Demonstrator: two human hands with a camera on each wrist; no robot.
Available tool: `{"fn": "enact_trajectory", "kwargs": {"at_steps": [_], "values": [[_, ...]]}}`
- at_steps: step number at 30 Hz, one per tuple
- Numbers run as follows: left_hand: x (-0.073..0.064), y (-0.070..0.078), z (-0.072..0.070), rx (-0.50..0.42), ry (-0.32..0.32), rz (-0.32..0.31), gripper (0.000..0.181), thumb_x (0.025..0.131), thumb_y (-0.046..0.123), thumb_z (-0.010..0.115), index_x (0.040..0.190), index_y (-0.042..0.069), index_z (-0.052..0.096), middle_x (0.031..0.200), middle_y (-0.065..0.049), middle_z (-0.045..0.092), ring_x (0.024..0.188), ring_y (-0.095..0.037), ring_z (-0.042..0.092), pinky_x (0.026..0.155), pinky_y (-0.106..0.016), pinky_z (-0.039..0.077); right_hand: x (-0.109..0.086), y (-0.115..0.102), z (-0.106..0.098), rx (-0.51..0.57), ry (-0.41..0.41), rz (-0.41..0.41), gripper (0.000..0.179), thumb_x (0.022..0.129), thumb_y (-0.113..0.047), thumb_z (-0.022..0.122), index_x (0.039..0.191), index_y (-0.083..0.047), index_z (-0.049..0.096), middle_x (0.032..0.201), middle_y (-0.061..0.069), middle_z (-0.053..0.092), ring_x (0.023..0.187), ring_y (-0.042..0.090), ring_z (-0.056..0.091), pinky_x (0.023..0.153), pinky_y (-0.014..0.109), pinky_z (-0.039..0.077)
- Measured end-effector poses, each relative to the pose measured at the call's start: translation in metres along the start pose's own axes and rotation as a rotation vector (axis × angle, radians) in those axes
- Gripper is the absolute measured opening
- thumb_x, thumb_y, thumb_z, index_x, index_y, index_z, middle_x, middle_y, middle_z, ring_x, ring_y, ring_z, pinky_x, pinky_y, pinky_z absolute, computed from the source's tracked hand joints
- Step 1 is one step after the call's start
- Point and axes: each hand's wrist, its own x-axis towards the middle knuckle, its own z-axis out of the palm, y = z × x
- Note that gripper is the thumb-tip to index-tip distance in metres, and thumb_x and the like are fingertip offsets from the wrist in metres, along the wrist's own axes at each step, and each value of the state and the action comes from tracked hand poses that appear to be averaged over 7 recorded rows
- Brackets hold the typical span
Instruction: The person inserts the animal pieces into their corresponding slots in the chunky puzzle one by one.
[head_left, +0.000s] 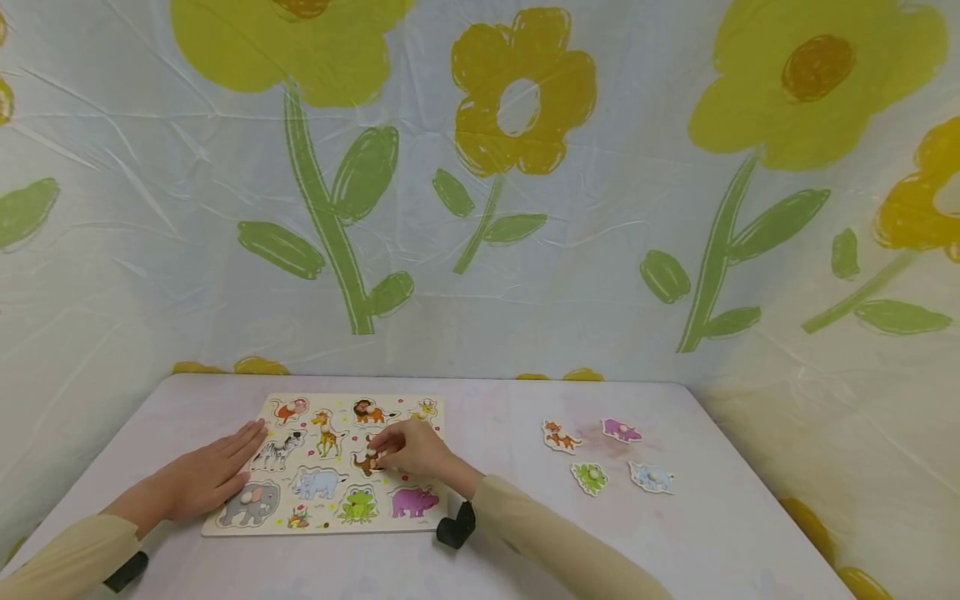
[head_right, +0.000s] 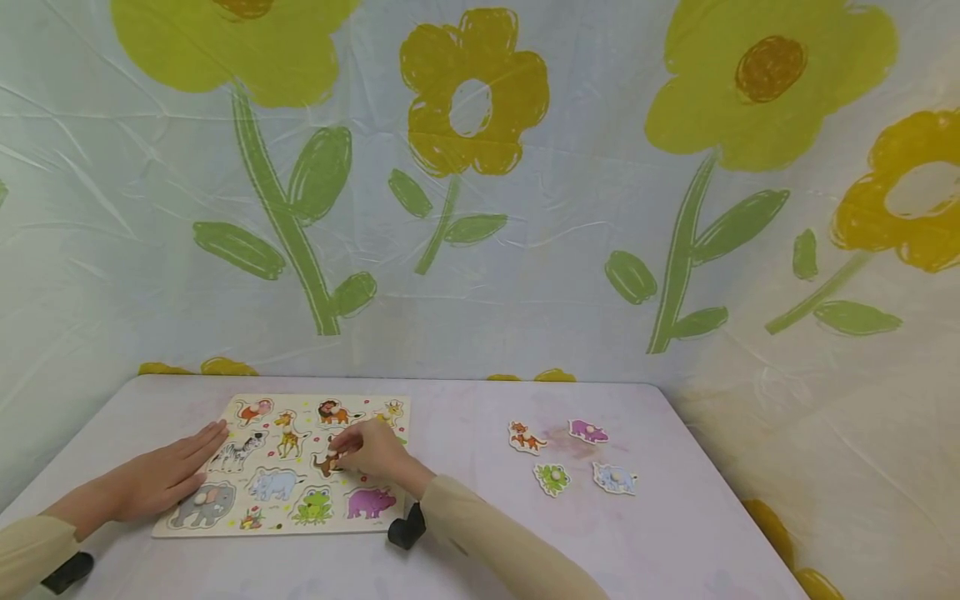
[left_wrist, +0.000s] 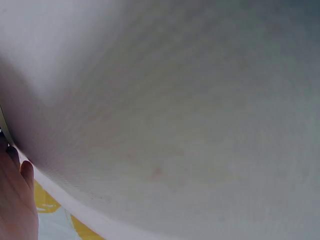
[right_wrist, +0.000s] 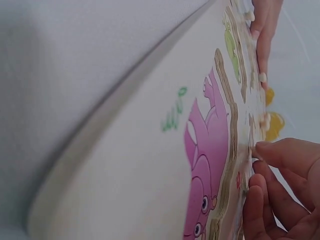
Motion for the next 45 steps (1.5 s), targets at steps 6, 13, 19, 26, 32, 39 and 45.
{"fn": "enact_trajectory", "kwargs": {"at_steps": [6,13,19,26,32,39,45], "values": [[0.0,0.0,0.0,0.019,0.013,0.013,0.06,0.101,0.037,0.042,0.147,-0.001,0.034,0.15,-0.022,0.038,0.131,0.015,-0.025,0.103,0.002,-0.015,-0.002,0.001,0.0,0.005,-0.013,-0.002,0.02,0.082,-0.012,0.075,0.102,-0.013,0.074,0.09,-0.005,0.071,0.066,0.0,0.051,0.056,0.015,0.044],[0.001,0.0,0.0,0.044,0.041,0.033,0.06,0.101,0.034,0.044,0.147,-0.001,0.033,0.149,-0.021,0.041,0.131,0.015,-0.025,0.103,0.001,-0.015,-0.009,0.0,-0.005,0.048,-0.001,-0.016,0.019,0.084,-0.01,0.072,0.103,-0.013,0.074,0.092,-0.002,0.071,0.069,0.001,0.054,0.054,0.016,0.047],[0.001,0.003,-0.003,0.007,0.006,-0.004,0.06,0.101,0.036,0.043,0.147,-0.001,0.034,0.15,-0.021,0.039,0.129,0.017,-0.025,0.101,0.002,-0.015,-0.02,-0.003,-0.015,0.021,0.028,-0.056,0.019,0.085,-0.008,0.071,0.104,-0.011,0.074,0.105,0.005,0.072,0.081,0.004,0.061,0.066,0.015,0.049],[0.001,0.002,-0.003,-0.014,-0.019,-0.019,0.061,0.101,0.037,0.042,0.147,-0.002,0.033,0.15,-0.023,0.037,0.128,0.017,-0.025,0.101,0.002,-0.016,-0.029,0.005,-0.028,0.011,0.065,-0.066,0.02,0.084,-0.009,0.073,0.103,-0.009,0.073,0.105,0.005,0.071,0.08,0.005,0.06,0.064,0.015,0.049],[0.0,0.002,-0.003,-0.01,-0.019,-0.019,0.062,0.101,0.037,0.042,0.148,-0.002,0.032,0.15,-0.023,0.038,0.128,0.018,-0.025,0.101,0.002,-0.016,-0.038,0.014,-0.037,0.022,0.095,-0.087,0.021,0.083,-0.007,0.073,0.104,-0.006,0.073,0.105,0.008,0.072,0.08,0.007,0.06,0.064,0.016,0.049],[0.001,0.003,-0.003,-0.009,-0.013,-0.021,0.062,0.101,0.037,0.042,0.148,-0.001,0.033,0.151,-0.022,0.037,0.128,0.017,-0.025,0.101,0.002,-0.016,-0.051,0.027,-0.047,0.028,0.116,-0.079,0.019,0.084,-0.005,0.071,0.103,-0.007,0.072,0.102,0.007,0.073,0.081,0.01,0.061,0.064,0.018,0.049],[0.002,0.004,-0.005,0.009,-0.015,-0.02,0.061,0.101,0.038,0.042,0.147,-0.001,0.034,0.151,-0.021,0.038,0.128,0.017,-0.025,0.101,0.002,-0.016,-0.063,0.042,-0.06,-0.006,0.136,-0.064,0.02,0.084,-0.005,0.07,0.104,-0.007,0.072,0.103,0.006,0.073,0.083,0.013,0.062,0.066,0.019,0.049]]}}
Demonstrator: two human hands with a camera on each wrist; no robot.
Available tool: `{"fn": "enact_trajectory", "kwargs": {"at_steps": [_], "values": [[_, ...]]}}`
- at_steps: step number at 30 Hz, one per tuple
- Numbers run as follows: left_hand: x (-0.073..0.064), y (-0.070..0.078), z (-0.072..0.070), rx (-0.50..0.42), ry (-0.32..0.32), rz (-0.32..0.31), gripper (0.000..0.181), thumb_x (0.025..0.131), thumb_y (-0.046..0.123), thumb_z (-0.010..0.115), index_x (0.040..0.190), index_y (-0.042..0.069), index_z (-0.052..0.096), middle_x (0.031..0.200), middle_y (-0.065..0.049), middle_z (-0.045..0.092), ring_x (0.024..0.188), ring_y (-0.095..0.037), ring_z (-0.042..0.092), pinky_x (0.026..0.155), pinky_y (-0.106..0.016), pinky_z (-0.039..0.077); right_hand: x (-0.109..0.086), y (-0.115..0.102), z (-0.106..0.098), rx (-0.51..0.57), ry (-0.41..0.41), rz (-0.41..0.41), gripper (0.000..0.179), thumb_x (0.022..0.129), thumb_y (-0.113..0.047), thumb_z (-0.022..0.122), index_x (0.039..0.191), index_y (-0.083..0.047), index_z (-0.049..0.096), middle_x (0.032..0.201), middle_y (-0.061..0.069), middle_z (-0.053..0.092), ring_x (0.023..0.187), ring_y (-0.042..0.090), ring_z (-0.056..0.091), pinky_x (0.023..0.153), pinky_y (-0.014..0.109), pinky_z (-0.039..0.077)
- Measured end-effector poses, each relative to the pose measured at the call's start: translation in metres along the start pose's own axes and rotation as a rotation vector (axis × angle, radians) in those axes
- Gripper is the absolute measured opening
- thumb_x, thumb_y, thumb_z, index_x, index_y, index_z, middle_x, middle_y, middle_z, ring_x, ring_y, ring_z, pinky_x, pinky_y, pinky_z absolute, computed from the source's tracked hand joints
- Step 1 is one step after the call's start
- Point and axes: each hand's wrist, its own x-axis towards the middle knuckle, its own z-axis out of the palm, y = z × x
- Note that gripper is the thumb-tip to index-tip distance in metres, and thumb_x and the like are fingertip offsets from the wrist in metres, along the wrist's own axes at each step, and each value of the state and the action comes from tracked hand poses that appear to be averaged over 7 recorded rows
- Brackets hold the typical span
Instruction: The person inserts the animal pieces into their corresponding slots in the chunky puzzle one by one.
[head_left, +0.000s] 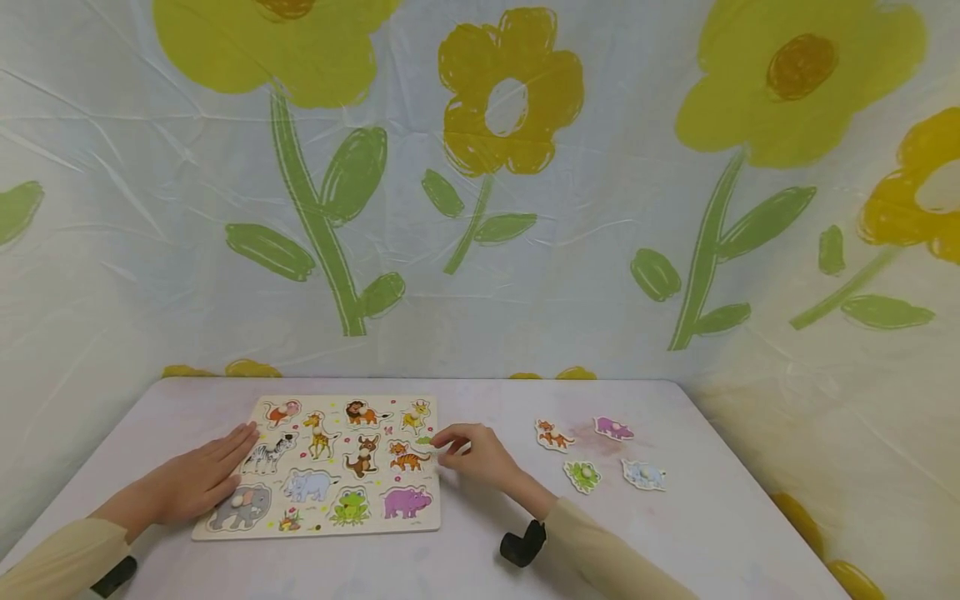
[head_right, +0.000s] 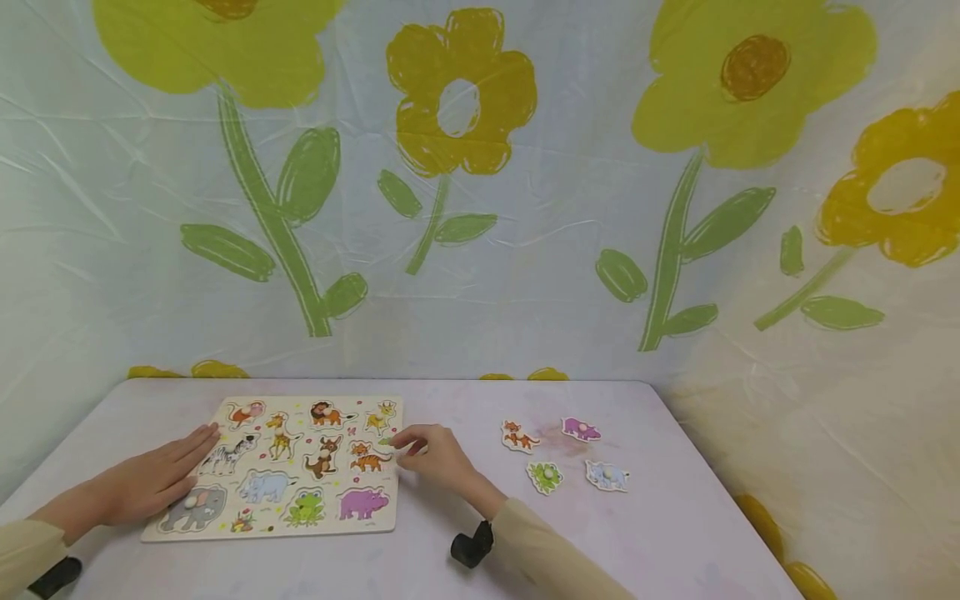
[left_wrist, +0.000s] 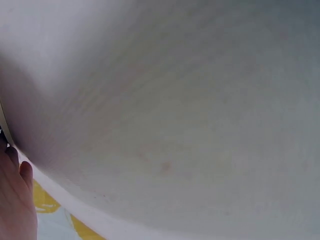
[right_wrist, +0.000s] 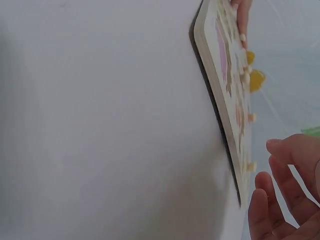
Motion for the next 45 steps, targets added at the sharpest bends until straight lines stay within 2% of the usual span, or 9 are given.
{"fn": "enact_trajectory", "kwargs": {"at_steps": [7,15,18,25,29,33,40,45], "values": [[0.0,-0.002,-0.002,0.01,-0.007,0.027,0.061,0.101,0.037,0.042,0.148,0.0,0.033,0.15,-0.022,0.039,0.128,0.017,-0.026,0.101,0.002,-0.017,-0.009,0.017,-0.018,-0.008,0.058,0.021,0.022,0.084,-0.006,0.07,0.106,-0.007,0.071,0.101,0.008,0.073,0.082,0.013,0.064,0.069,0.02,0.049],[0.0,-0.005,0.0,0.063,0.043,0.086,0.061,0.101,0.035,0.044,0.149,0.0,0.031,0.149,-0.021,0.041,0.13,0.015,-0.028,0.103,0.001,-0.016,-0.017,0.028,-0.035,-0.002,0.141,0.038,0.023,0.082,-0.003,0.071,0.104,-0.004,0.072,0.098,0.012,0.073,0.081,0.02,0.066,0.067,0.02,0.05],[0.0,-0.004,0.0,0.069,0.05,0.091,0.061,0.101,0.035,0.044,0.149,0.001,0.03,0.149,-0.02,0.04,0.13,0.015,-0.028,0.104,0.0,-0.016,-0.022,0.033,-0.042,-0.009,0.163,0.034,0.023,0.081,-0.002,0.072,0.104,-0.002,0.071,0.097,0.014,0.073,0.08,0.021,0.067,0.067,0.02,0.051],[0.002,-0.003,-0.002,0.035,0.004,0.062,0.061,0.101,0.035,0.042,0.149,0.0,0.03,0.148,-0.023,0.04,0.128,0.016,-0.028,0.102,0.001,-0.017,-0.034,0.048,-0.054,-0.021,0.191,0.038,0.023,0.08,-0.002,0.072,0.103,-0.001,0.071,0.097,0.015,0.073,0.079,0.02,0.067,0.069,0.021,0.052],[0.001,-0.003,-0.002,0.048,0.019,0.072,0.061,0.101,0.035,0.043,0.149,0.0,0.03,0.149,-0.022,0.04,0.129,0.016,-0.028,0.102,0.001,-0.016,-0.042,0.056,-0.06,-0.04,0.193,0.049,0.023,0.081,-0.002,0.073,0.103,-0.002,0.071,0.097,0.014,0.073,0.08,0.02,0.067,0.071,0.021,0.053],[0.002,-0.002,-0.003,0.056,0.017,0.078,0.061,0.101,0.034,0.042,0.151,0.001,0.027,0.151,-0.021,0.038,0.129,0.015,-0.029,0.103,0.001,-0.016,-0.05,0.062,-0.067,-0.048,0.219,0.088,0.023,0.08,-0.003,0.073,0.103,-0.004,0.072,0.097,0.013,0.072,0.081,0.02,0.066,0.072,0.022,0.053],[0.003,0.0,-0.006,0.024,-0.025,0.047,0.061,0.102,0.035,0.041,0.15,0.001,0.027,0.15,-0.023,0.037,0.127,0.016,-0.028,0.101,0.001,-0.017,-0.062,0.079,-0.08,-0.021,0.223,0.172,0.023,0.081,-0.006,0.074,0.104,-0.005,0.071,0.104,0.011,0.072,0.088,0.019,0.064,0.075,0.02,0.052],[0.001,-0.003,-0.001,0.053,0.02,0.069,0.06,0.101,0.034,0.042,0.15,0.001,0.028,0.15,-0.021,0.038,0.13,0.015,-0.028,0.103,0.001,-0.016,-0.072,0.089,-0.093,-0.024,0.25,0.225,0.024,0.081,-0.01,0.075,0.105,-0.007,0.072,0.107,0.011,0.071,0.092,0.02,0.065,0.076,0.019,0.052]]}}
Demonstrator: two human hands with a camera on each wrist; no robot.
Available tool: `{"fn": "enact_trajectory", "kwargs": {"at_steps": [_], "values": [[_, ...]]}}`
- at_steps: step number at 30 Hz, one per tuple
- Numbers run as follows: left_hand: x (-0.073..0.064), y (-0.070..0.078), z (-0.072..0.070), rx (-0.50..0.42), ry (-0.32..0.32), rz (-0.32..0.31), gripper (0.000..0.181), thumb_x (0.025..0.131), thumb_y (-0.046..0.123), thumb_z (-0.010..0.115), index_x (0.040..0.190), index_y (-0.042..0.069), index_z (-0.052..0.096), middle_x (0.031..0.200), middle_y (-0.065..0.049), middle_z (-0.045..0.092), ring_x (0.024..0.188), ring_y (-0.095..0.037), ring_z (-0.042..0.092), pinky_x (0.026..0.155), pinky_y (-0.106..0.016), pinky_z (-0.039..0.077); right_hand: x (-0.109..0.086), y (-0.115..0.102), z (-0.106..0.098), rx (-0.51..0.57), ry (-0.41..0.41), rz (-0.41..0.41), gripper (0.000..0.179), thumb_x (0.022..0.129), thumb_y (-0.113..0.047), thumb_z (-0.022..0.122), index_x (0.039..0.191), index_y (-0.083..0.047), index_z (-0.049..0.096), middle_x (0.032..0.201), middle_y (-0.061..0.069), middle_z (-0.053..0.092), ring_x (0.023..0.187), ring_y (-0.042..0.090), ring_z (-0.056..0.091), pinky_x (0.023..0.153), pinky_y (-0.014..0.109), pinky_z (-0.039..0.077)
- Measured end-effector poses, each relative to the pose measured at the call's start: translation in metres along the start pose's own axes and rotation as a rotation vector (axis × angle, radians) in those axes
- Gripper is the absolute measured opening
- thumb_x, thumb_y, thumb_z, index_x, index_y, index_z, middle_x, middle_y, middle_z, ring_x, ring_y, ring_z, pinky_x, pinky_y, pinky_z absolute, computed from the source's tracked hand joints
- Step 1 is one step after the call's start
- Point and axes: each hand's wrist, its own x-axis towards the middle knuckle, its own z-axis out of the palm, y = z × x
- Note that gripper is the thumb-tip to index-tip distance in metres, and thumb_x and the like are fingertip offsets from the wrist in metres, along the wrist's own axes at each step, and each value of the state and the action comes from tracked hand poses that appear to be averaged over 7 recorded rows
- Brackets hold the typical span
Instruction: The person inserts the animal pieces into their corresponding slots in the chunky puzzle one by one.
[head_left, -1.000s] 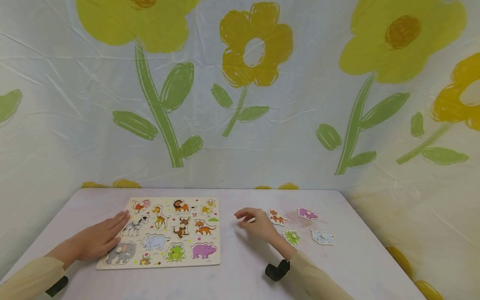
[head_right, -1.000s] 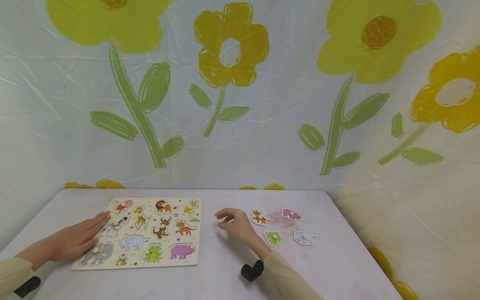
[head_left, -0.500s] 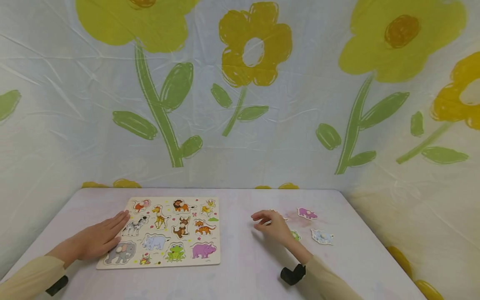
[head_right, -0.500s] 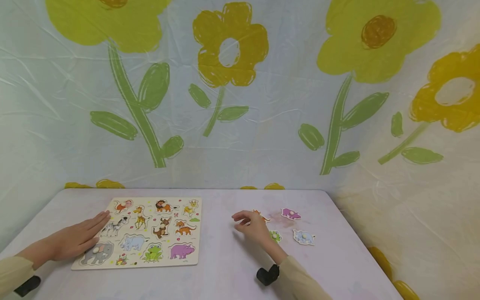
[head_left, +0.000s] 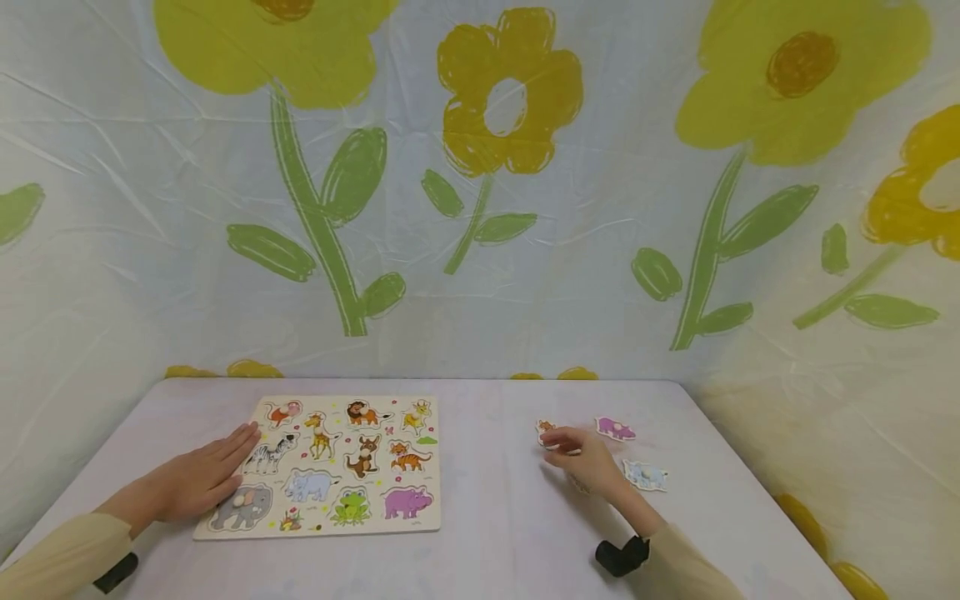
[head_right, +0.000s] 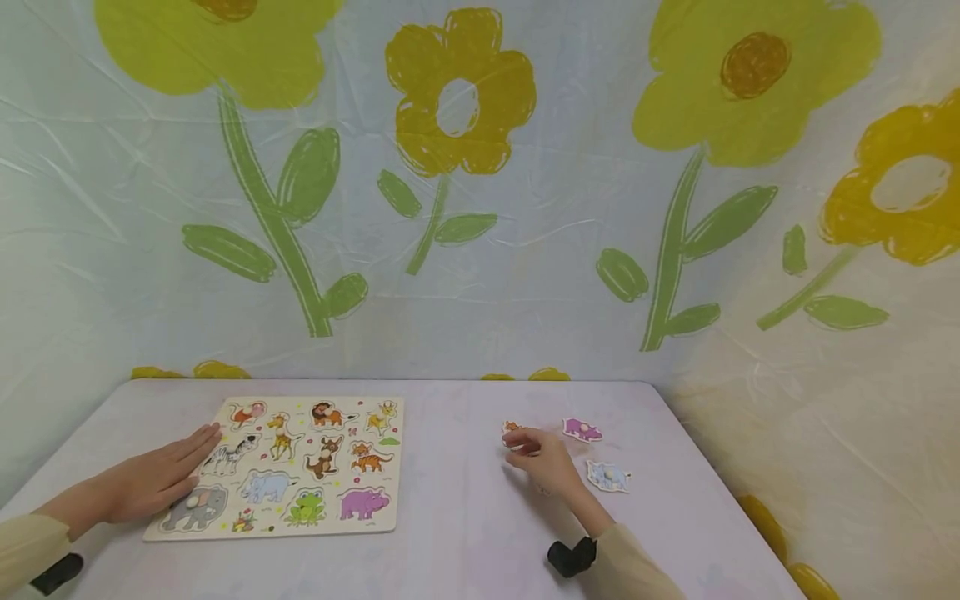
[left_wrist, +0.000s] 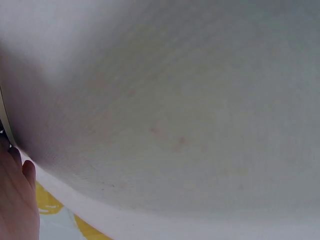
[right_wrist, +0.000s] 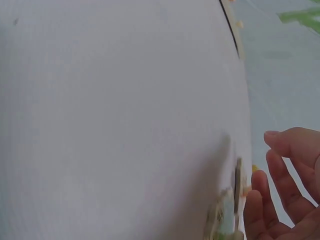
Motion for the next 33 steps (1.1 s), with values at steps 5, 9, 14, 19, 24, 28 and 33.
{"fn": "enact_trajectory", "kwargs": {"at_steps": [5,9,14,19,24,28,33], "values": [[-0.001,-0.002,0.003,0.007,0.012,0.001,0.06,0.102,0.034,0.041,0.149,0.0,0.029,0.148,-0.024,0.04,0.131,0.014,-0.027,0.104,0.001,-0.016,-0.004,0.003,-0.015,-0.003,0.016,0.084,0.028,0.084,-0.013,0.073,0.111,-0.006,0.07,0.111,0.013,0.069,0.099,0.025,0.064,0.075,0.02,0.052],[-0.002,-0.001,0.004,0.009,0.024,0.006,0.06,0.101,0.034,0.042,0.15,0.001,0.029,0.148,-0.024,0.041,0.131,0.014,-0.026,0.104,0.001,-0.016,-0.003,0.007,-0.023,-0.011,0.021,0.114,0.029,0.086,-0.013,0.071,0.114,-0.005,0.068,0.112,0.014,0.068,0.101,0.027,0.063,0.075,0.02,0.054],[-0.001,-0.001,0.004,-0.011,0.007,-0.02,0.06,0.101,0.035,0.042,0.149,0.0,0.031,0.148,-0.024,0.039,0.131,0.015,-0.026,0.103,0.001,-0.016,0.0,0.012,-0.028,-0.006,0.029,0.096,0.031,0.086,-0.01,0.07,0.115,-0.001,0.067,0.114,0.018,0.068,0.102,0.03,0.065,0.074,0.019,0.054],[0.0,0.0,0.003,-0.052,-0.037,-0.049,0.061,0.102,0.038,0.04,0.148,-0.002,0.032,0.151,-0.024,0.036,0.129,0.015,-0.026,0.102,0.002,-0.017,0.003,0.015,-0.028,0.035,0.026,0.1,0.033,0.086,-0.01,0.071,0.117,0.0,0.065,0.116,0.019,0.067,0.102,0.03,0.065,0.075,0.018,0.054],[0.001,0.001,0.002,-0.064,-0.046,-0.063,0.061,0.101,0.039,0.04,0.147,-0.002,0.033,0.151,-0.023,0.035,0.128,0.016,-0.025,0.101,0.002,-0.016,0.007,0.015,-0.025,0.027,0.02,0.101,0.034,0.087,-0.009,0.069,0.119,0.0,0.064,0.116,0.02,0.066,0.102,0.03,0.065,0.079,0.026,0.057],[0.0,0.002,0.001,-0.051,-0.039,-0.064,0.061,0.101,0.038,0.04,0.147,-0.002,0.034,0.151,-0.023,0.036,0.128,0.016,-0.025,0.101,0.002,-0.016,0.012,0.015,-0.023,-0.005,0.028,0.12,0.034,0.086,-0.01,0.07,0.119,0.0,0.064,0.115,0.019,0.067,0.102,0.031,0.065,0.079,0.032,0.058],[0.0,0.001,0.003,-0.056,-0.045,-0.073,0.061,0.101,0.039,0.04,0.147,-0.001,0.034,0.152,-0.022,0.035,0.128,0.016,-0.025,0.101,0.002,-0.016,0.019,0.015,-0.02,-0.041,0.029,0.155,0.036,0.084,-0.012,0.073,0.118,-0.001,0.065,0.113,0.018,0.068,0.101,0.03,0.065,0.079,0.033,0.058]]}}
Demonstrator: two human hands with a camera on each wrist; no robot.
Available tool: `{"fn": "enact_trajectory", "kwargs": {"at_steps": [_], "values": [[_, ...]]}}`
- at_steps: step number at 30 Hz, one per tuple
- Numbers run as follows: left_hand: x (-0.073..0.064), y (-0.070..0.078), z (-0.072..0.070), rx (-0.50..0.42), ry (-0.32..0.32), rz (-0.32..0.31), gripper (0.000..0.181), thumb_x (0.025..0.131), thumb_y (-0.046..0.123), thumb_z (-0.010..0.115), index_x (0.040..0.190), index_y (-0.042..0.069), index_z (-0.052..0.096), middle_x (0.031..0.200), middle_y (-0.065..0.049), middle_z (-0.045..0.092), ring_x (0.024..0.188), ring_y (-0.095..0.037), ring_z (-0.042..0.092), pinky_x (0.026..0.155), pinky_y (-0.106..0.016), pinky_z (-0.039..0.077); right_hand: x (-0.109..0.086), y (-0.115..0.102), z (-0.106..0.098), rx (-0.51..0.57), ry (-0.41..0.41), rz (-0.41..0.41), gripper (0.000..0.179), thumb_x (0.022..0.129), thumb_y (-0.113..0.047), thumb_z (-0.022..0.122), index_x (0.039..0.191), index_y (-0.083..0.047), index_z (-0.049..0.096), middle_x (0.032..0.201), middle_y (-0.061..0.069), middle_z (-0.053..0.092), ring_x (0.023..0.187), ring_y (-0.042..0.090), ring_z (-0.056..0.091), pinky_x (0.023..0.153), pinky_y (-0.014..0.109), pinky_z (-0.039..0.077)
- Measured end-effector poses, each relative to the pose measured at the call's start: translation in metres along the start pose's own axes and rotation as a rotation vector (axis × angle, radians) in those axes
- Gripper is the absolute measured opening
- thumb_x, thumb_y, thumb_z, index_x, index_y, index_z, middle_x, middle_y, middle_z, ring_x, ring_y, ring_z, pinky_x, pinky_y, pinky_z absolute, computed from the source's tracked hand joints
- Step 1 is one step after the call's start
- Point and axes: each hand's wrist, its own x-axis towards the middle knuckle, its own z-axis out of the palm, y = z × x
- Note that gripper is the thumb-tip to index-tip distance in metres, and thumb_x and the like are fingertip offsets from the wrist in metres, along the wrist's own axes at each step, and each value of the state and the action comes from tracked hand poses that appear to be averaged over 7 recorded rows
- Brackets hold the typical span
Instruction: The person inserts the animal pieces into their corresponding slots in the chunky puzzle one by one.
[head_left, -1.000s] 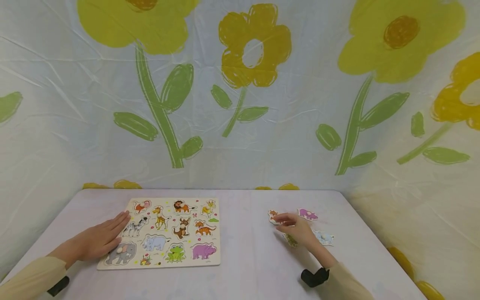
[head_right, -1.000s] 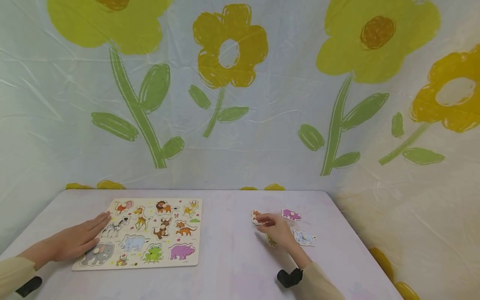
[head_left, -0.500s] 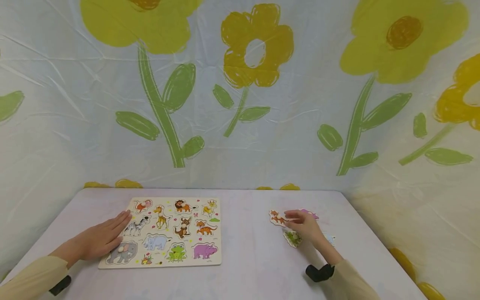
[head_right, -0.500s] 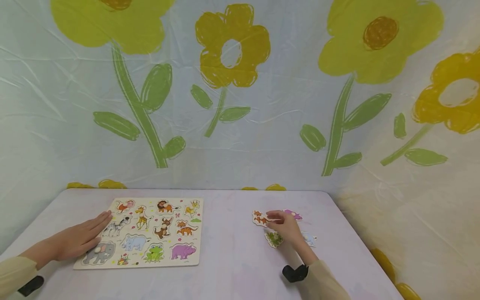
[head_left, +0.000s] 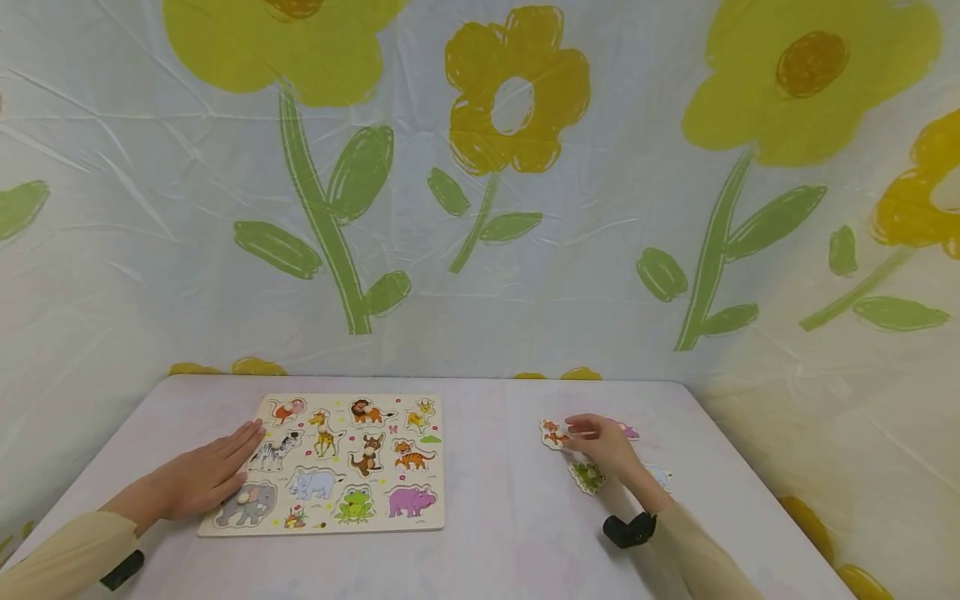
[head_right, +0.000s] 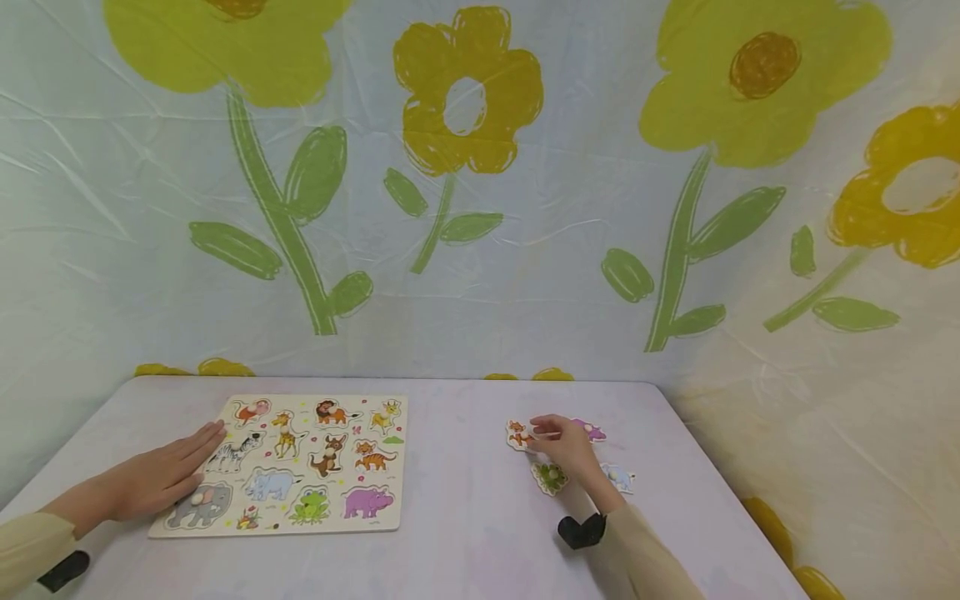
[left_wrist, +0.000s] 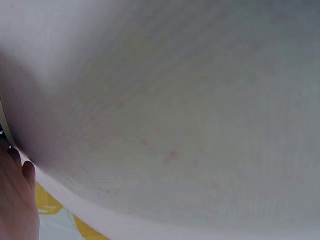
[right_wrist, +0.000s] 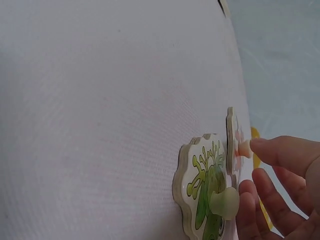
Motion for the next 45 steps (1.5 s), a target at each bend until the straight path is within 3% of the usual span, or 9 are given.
{"fn": "enact_trajectory", "kwargs": {"at_steps": [12,30,41,45], "values": [[0.003,0.0,0.002,-0.029,-0.023,-0.019,0.062,0.101,0.04,0.04,0.148,0.0,0.033,0.154,-0.021,0.032,0.131,0.015,-0.021,0.1,0.002,-0.016,0.004,-0.002,0.002,-0.05,0.012,0.059,0.033,0.083,-0.013,0.075,0.114,-0.004,0.067,0.104,0.015,0.07,0.095,0.025,0.064,0.071,0.026,0.056],[0.001,0.004,-0.001,-0.057,-0.045,-0.036,0.064,0.101,0.042,0.04,0.148,0.0,0.033,0.154,-0.021,0.032,0.131,0.015,-0.02,0.099,0.002,-0.016,0.013,0.004,0.008,-0.067,-0.014,0.062,0.023,0.081,-0.013,0.076,0.102,-0.004,0.073,0.089,0.006,0.072,0.076,0.011,0.059,0.062,0.02,0.047],[-0.001,0.0,0.002,0.014,0.035,0.036,0.061,0.101,0.036,0.042,0.148,-0.002,0.032,0.15,-0.023,0.037,0.13,0.015,-0.026,0.102,0.001,-0.016,0.014,0.002,0.01,-0.063,-0.015,0.077,0.021,0.083,-0.016,0.075,0.1,-0.005,0.074,0.09,0.007,0.072,0.073,0.014,0.055,0.059,0.022,0.046],[0.0,-0.001,0.001,0.012,0.041,0.033,0.061,0.101,0.036,0.042,0.148,-0.001,0.032,0.15,-0.023,0.037,0.13,0.015,-0.025,0.103,0.001,-0.016,0.014,0.0,0.009,-0.068,-0.023,0.079,0.019,0.084,-0.017,0.074,0.099,-0.006,0.074,0.091,0.006,0.071,0.074,0.014,0.056,0.06,0.022,0.046]]}}
